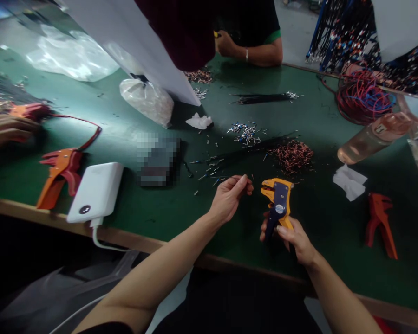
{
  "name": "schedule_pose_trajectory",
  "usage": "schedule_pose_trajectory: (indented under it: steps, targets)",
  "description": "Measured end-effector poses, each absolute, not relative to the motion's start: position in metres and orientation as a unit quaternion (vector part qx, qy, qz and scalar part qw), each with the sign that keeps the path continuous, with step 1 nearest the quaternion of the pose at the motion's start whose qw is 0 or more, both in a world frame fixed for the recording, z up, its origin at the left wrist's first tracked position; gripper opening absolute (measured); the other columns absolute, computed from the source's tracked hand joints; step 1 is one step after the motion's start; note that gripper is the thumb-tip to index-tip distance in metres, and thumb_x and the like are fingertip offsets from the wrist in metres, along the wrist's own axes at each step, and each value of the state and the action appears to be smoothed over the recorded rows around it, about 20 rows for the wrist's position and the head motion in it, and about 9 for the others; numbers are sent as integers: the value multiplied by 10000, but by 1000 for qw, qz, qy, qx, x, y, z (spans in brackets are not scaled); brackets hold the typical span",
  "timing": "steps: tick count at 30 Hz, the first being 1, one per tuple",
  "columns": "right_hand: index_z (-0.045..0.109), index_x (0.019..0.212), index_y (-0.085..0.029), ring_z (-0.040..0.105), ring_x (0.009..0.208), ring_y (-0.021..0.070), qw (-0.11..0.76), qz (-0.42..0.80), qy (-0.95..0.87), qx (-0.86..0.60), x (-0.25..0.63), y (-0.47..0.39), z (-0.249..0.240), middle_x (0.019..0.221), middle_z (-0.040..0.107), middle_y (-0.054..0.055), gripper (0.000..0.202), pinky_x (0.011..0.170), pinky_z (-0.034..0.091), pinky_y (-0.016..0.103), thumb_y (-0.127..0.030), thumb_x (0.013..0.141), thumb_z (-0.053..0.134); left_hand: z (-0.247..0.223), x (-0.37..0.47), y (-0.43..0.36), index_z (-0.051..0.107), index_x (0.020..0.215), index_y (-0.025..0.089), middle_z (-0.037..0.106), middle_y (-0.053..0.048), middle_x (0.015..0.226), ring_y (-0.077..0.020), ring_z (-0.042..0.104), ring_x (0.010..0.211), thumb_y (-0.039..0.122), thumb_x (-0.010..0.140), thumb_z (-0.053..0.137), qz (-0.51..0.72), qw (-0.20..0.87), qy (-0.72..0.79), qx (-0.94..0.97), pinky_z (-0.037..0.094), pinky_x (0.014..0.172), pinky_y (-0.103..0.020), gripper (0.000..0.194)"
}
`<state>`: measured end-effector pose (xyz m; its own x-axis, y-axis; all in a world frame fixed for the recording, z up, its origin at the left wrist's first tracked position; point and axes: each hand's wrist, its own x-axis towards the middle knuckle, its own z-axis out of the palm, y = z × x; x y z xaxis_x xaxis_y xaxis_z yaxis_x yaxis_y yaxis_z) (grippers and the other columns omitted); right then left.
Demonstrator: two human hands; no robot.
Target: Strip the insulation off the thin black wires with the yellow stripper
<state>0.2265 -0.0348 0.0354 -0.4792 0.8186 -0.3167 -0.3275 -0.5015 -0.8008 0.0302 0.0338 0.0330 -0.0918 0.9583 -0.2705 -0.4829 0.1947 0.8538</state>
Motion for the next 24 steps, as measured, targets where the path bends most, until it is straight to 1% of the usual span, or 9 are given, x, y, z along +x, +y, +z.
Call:
schedule_pose_trajectory:
  steps: [10, 13, 16, 24]
  targets:
    - [668, 1177, -155, 683, 837, 235, 346, 795, -354, -350, 226, -35, 38, 987, 683, 95, 443, 794, 524, 383, -436, 836, 699, 31, 32, 33, 695, 622, 158, 662, 6, 629, -74, 563, 536, 502, 582, 869, 577, 653, 433, 230, 471, 531, -215, 388]
    - [668, 1184, -162, 685, 840, 225, 346, 799, -357, -338, 225, -36, 39, 994, 684, 90, 430, 806, 525, 375, -425, 844, 693, 32, 32, 33, 692, 619, 161, 655, 9, 632, -74, 558, 538, 500, 587, 868, 582, 651, 433, 226, 469, 530, -216, 383]
    - [665, 1178, -157, 681, 835, 228, 343, 798, -360, -340, 225, -37, 40, 991, 684, 96, 442, 805, 530, 385, -437, 838, 696, 33, 33, 32, 693, 630, 159, 645, 11, 618, -72, 544, 530, 499, 609, 857, 580, 651, 432, 232, 468, 540, -223, 378]
    - [655, 1156, -146, 676, 814, 236, 332, 785, -377, -363, 223, -37, 40, 969, 687, 104, 468, 787, 534, 390, -476, 827, 703, 36, 34, 29, 686, 629, 154, 615, 18, 556, -77, 521, 512, 521, 566, 872, 558, 673, 432, 222, 469, 558, -240, 416]
